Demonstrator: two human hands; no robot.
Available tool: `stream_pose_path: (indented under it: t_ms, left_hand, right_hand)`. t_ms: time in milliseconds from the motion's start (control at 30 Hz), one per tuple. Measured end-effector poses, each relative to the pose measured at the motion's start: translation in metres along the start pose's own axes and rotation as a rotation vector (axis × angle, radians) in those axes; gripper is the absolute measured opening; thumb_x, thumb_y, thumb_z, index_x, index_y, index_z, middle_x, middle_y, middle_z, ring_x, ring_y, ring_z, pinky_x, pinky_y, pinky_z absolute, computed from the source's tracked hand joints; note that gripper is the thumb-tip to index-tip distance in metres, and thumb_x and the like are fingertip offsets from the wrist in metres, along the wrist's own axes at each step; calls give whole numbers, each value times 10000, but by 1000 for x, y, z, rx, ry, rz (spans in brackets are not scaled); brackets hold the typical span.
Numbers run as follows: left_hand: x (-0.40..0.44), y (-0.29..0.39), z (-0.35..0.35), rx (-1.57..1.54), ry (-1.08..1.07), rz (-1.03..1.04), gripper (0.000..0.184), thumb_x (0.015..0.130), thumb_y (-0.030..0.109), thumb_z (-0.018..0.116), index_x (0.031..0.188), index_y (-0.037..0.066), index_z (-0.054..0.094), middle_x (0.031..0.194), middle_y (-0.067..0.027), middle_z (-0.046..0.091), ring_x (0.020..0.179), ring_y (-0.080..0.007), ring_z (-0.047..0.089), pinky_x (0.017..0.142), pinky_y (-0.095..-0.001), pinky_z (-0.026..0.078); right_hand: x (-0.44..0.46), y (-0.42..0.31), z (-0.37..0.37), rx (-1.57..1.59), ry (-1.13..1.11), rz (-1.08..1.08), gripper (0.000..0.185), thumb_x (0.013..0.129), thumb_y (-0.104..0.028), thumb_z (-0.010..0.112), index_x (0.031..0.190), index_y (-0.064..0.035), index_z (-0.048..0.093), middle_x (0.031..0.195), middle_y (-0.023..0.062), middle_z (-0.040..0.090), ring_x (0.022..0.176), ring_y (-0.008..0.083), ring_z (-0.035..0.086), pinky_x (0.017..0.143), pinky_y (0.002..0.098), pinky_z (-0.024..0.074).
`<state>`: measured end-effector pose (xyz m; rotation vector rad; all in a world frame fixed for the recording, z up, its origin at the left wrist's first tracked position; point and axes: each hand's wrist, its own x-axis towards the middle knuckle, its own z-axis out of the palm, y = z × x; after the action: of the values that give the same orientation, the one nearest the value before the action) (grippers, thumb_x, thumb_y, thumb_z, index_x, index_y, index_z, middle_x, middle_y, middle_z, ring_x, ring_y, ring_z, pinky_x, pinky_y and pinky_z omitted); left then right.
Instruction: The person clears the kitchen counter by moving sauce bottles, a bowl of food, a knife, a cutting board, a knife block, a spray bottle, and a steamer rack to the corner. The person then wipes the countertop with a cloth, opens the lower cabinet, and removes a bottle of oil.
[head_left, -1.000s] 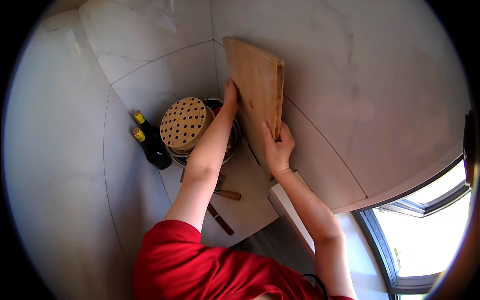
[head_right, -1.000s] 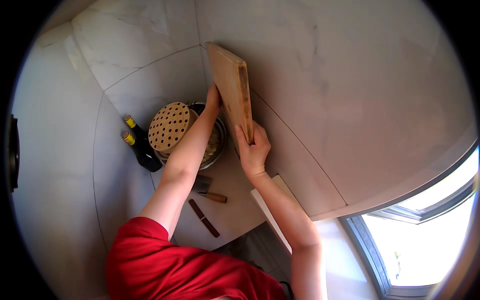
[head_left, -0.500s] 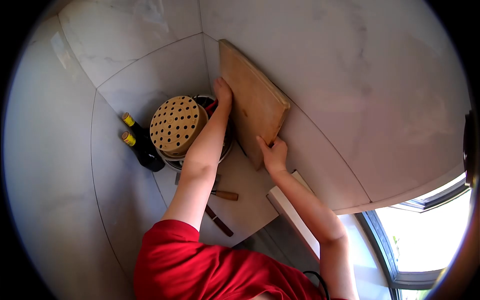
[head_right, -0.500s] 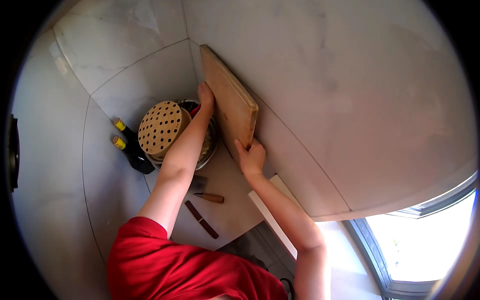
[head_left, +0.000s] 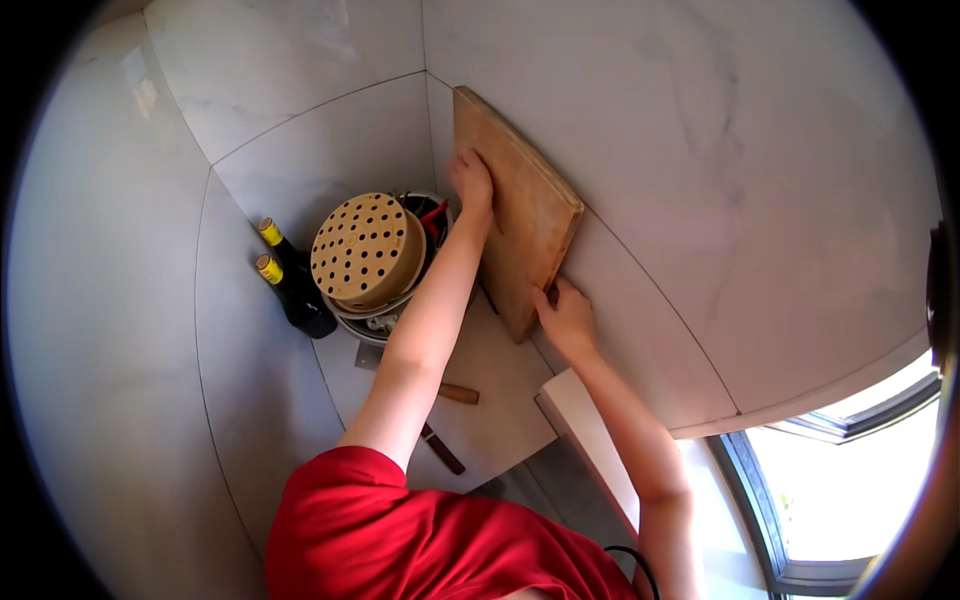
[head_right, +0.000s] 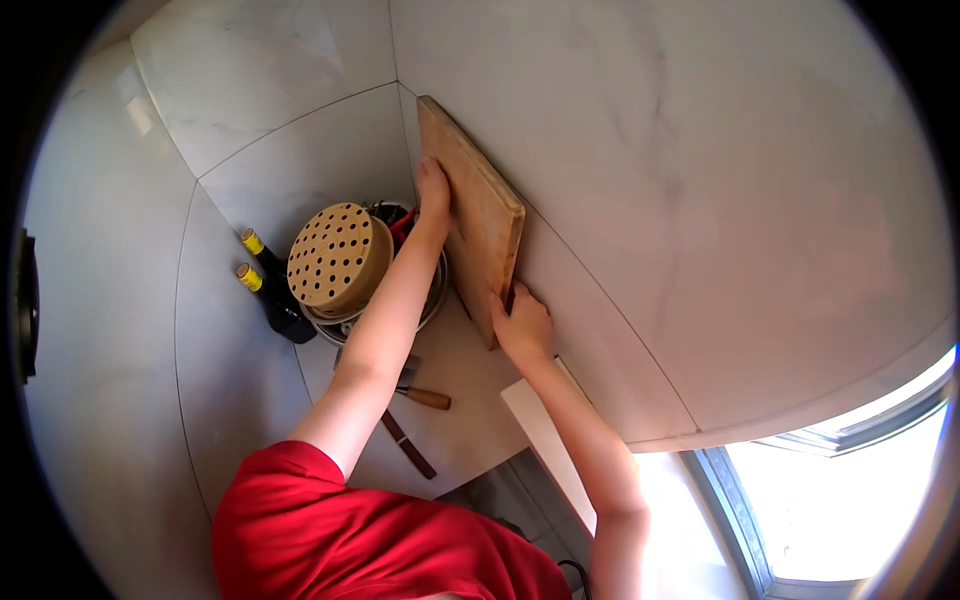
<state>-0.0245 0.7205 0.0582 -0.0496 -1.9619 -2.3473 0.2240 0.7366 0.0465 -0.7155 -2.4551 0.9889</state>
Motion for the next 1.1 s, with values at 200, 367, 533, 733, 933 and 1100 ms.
stream_pose_path:
  t_ms: [200,367,533,733,933,1100]
  left_hand:
    - [-76,43,-26,1,-117,121,621,943,429,255,1375,-16,233,1442,-202,194,1343,-327,158,1086,-375,149]
    - [-117,47,-35,76,-320,214,637,945,442,269,1404,13,167,1465,-186,143,1364,-306,99,1101,-367,95]
    - [-116,32,-22,89,-302,352,621,945,410,305,1388,-12,197,1440,-223,189,1339,-336,177,1087,-377,155]
    - [-90,20,-15,113,-222,461,606,948,388,310,1372,-36,225,1391,-253,283,1297,-366,267,1065,-375,210]
    - [-86,19,-22,126,-247,533,601,950,376,315,1375,-38,217,1408,-250,249,1309,-361,243,1067,-375,197]
    - [-86,33,-42,-58,-396,203,659,923,462,348,1404,47,175,1464,-170,141,1352,-306,134,1069,-415,146]
  right_hand:
    - [-12,3,-13,-97,-65,-15,454,819,-331,561,1102,23,550,842,218,636,837,372,609,750,439,472]
    - [-7,7,-7,-24,-131,-9,285,876,-220,492,945,45,575,826,258,611,820,413,588,730,471,463]
    - [-3,9,2,-124,-25,-21,264,900,-182,452,895,57,565,824,278,598,818,437,576,732,488,460]
    - [14,6,27,-87,92,-64,275,907,-173,441,891,67,575,818,279,596,822,433,575,734,477,462]
    - [19,7,44,-7,175,-25,285,898,-192,468,867,64,590,821,275,598,811,423,578,734,450,467]
    - [20,28,44,129,187,-85,287,873,-173,511,1037,52,583,834,190,637,726,316,612,696,382,480]
